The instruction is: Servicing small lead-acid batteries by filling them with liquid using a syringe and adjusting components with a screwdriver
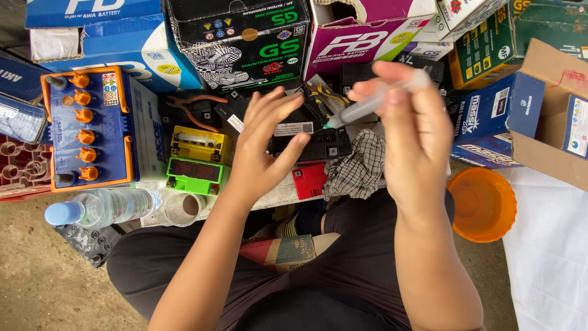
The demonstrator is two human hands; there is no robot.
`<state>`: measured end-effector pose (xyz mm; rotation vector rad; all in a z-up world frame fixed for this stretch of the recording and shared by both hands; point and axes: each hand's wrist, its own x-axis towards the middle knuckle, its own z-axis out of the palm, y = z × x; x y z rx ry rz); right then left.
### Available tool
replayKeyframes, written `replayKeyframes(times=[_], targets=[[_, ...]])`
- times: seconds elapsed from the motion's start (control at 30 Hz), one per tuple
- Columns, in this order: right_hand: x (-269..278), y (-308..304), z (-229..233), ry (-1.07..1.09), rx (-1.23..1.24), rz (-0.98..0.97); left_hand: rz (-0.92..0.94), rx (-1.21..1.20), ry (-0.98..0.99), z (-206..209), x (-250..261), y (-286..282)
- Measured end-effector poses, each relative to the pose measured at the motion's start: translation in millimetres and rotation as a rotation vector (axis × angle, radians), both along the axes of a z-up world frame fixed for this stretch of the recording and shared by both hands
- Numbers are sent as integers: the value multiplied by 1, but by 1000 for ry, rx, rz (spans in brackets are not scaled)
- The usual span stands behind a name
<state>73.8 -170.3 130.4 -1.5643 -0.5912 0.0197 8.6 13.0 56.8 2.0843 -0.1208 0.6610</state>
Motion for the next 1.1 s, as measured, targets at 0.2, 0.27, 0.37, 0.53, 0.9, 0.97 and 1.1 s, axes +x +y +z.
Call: replayKeyframes(times=[0.2,0.27,0.37,0.53,0.9,0.97,1.1], targets=[[-19,-19,-8,128,517,-87,145,-103,-239,12,-58,-24],[-35,-13,-19,112,573,-71,82,-329,-104,-3,-83,-41],[-65,9,-37,107,657,-17,-45,-790,107,-22,-112,-63],[-126,27,-91,135,518,128,-121,-1367,51,-41,-132,-77],[-161,-2,-138,527,-85,594,492,-1848,301,-60,-170,-40],[-156,6,-129,595,-38,682,513,-1852,277,-63,-175,-38],[-144,20,-120,777,41,818,555,-1865,267,-65,-183,-33]])
